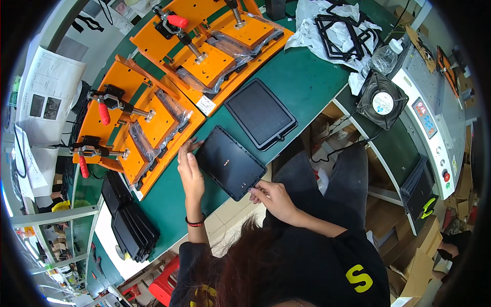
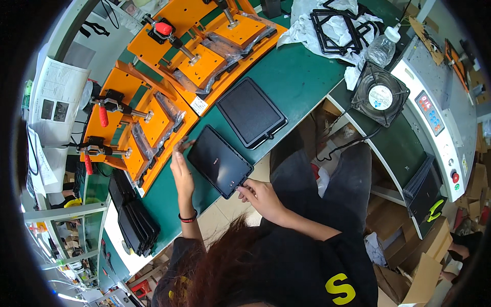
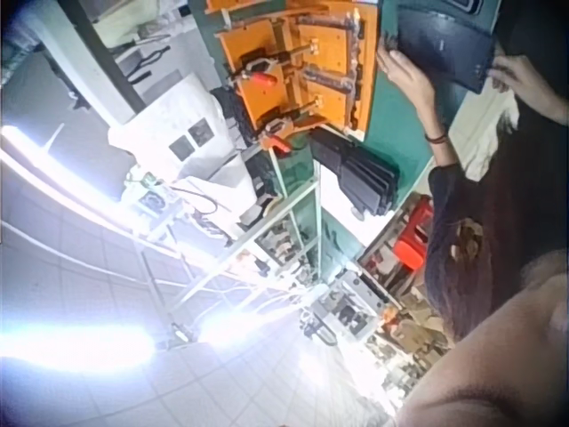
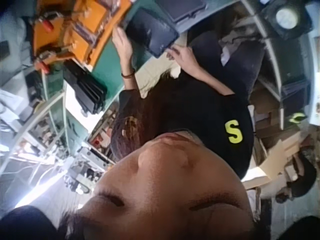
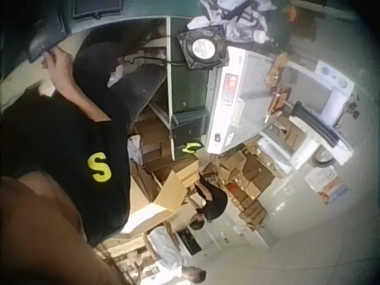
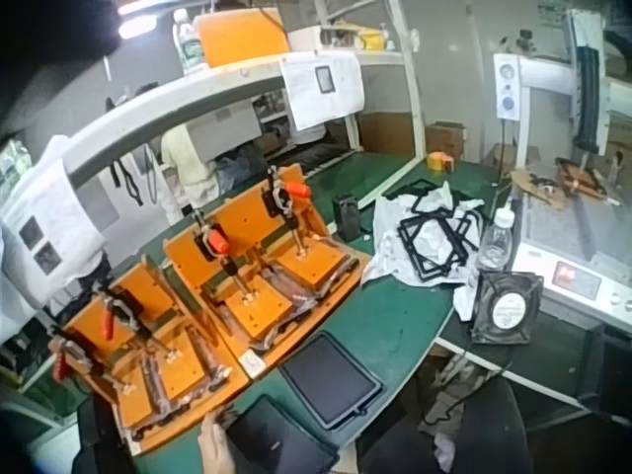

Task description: The person assembles black electronic devices by attaching frames to the main units. They retrieve frames from a cardboard box, place them on a machine, and then fit them onto the devices using a manual press jig. The finished units are stacked on the workbench.

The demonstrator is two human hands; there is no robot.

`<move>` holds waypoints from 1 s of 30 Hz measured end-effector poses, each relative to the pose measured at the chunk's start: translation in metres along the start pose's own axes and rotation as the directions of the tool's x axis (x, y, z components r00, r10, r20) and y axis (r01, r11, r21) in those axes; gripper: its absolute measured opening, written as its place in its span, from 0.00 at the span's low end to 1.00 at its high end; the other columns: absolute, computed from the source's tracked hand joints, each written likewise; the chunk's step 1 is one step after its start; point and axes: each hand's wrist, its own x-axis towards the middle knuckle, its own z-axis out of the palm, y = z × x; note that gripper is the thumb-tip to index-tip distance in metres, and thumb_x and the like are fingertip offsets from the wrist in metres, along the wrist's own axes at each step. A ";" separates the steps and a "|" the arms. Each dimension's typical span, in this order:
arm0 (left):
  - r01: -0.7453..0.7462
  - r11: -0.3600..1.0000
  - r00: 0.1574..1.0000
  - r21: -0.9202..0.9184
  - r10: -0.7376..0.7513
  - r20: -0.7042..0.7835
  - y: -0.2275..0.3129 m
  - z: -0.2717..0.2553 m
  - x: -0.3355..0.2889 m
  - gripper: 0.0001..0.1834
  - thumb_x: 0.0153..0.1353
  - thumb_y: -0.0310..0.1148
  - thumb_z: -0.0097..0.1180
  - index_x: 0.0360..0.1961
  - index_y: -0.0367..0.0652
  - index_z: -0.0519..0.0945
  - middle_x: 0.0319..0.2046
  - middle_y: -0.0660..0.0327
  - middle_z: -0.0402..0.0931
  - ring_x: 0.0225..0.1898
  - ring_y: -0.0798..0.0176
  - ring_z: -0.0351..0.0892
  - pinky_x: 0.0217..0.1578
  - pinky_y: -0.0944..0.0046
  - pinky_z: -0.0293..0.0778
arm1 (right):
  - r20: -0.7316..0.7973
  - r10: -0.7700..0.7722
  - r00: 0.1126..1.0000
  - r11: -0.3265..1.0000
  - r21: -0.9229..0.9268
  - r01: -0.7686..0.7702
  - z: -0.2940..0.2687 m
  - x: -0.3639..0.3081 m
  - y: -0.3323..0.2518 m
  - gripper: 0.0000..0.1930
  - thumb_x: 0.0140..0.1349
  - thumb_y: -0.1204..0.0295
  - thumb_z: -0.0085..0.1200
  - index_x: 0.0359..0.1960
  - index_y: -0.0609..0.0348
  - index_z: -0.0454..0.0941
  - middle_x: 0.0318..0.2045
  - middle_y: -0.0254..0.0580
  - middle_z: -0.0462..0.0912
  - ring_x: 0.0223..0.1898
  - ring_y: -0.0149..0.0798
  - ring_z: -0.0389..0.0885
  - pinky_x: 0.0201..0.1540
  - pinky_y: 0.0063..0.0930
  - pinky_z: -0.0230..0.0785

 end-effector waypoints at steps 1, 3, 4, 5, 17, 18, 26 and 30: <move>-0.005 0.998 1.000 -0.059 0.005 -0.006 0.013 -0.002 0.003 0.26 0.70 0.43 0.31 0.53 0.31 0.69 0.49 0.45 0.75 0.56 0.48 0.69 0.62 0.54 0.54 | -0.023 -0.060 0.998 0.996 -0.068 0.059 -0.003 0.001 -0.007 0.11 0.65 0.71 0.50 0.29 0.69 0.74 0.23 0.45 0.81 0.25 0.35 0.82 0.29 0.26 0.73; -0.120 0.992 0.993 -0.039 0.120 -0.019 0.025 0.000 0.024 0.26 0.70 0.43 0.32 0.54 0.31 0.68 0.50 0.47 0.74 0.58 0.49 0.68 0.63 0.53 0.52 | -0.082 -0.192 0.978 0.963 -0.208 0.172 -0.012 0.009 -0.019 0.10 0.65 0.72 0.49 0.28 0.67 0.73 0.21 0.48 0.79 0.22 0.40 0.81 0.26 0.31 0.70; -0.179 0.983 0.984 -0.034 0.178 -0.022 0.030 0.005 0.039 0.26 0.70 0.43 0.32 0.55 0.31 0.68 0.51 0.47 0.74 0.58 0.49 0.67 0.63 0.53 0.52 | -0.125 -0.229 0.965 0.945 -0.265 0.190 -0.019 0.017 -0.024 0.12 0.65 0.70 0.49 0.27 0.66 0.72 0.21 0.48 0.79 0.22 0.43 0.80 0.25 0.32 0.70; -0.259 0.965 0.965 0.039 0.257 0.045 0.044 0.012 0.057 0.25 0.70 0.43 0.33 0.56 0.32 0.67 0.51 0.49 0.74 0.58 0.50 0.66 0.63 0.51 0.48 | -0.173 -0.226 0.959 0.944 -0.281 0.172 -0.026 0.026 -0.025 0.12 0.65 0.70 0.48 0.26 0.66 0.72 0.21 0.48 0.79 0.22 0.43 0.80 0.25 0.33 0.70; -0.443 0.823 0.889 0.356 0.350 0.297 0.040 0.085 0.134 0.24 0.67 0.45 0.42 0.56 0.40 0.69 0.41 0.59 0.79 0.54 0.55 0.65 0.60 0.36 0.35 | -0.306 -0.430 0.849 0.696 -0.712 0.096 -0.055 0.067 -0.024 0.14 0.66 0.68 0.47 0.26 0.68 0.69 0.23 0.60 0.77 0.27 0.60 0.77 0.28 0.47 0.70; -0.449 0.789 0.887 0.420 0.335 0.319 0.039 0.086 0.133 0.23 0.66 0.45 0.42 0.55 0.41 0.70 0.42 0.60 0.80 0.54 0.56 0.66 0.60 0.37 0.35 | -0.311 -0.431 0.847 0.690 -0.719 0.087 -0.053 0.066 -0.022 0.14 0.66 0.68 0.47 0.26 0.68 0.69 0.23 0.59 0.76 0.26 0.59 0.77 0.27 0.46 0.70; -0.302 0.951 0.940 0.072 0.309 -0.144 0.049 0.080 0.058 0.23 0.67 0.39 0.36 0.56 0.34 0.67 0.53 0.49 0.71 0.60 0.51 0.65 0.66 0.45 0.35 | -0.345 -0.515 0.784 0.705 -0.691 0.159 -0.078 0.057 -0.038 0.12 0.62 0.68 0.53 0.28 0.65 0.70 0.22 0.52 0.76 0.26 0.55 0.77 0.30 0.43 0.70; 0.041 0.737 0.980 -0.674 -0.161 -0.116 0.030 0.110 0.011 0.31 0.72 0.48 0.25 0.66 0.35 0.50 0.69 0.52 0.45 0.71 0.56 0.41 0.69 0.56 0.34 | -0.438 -0.588 0.680 0.780 -0.530 0.333 -0.115 0.095 -0.062 0.09 0.65 0.69 0.49 0.39 0.64 0.72 0.36 0.50 0.78 0.40 0.47 0.79 0.45 0.34 0.69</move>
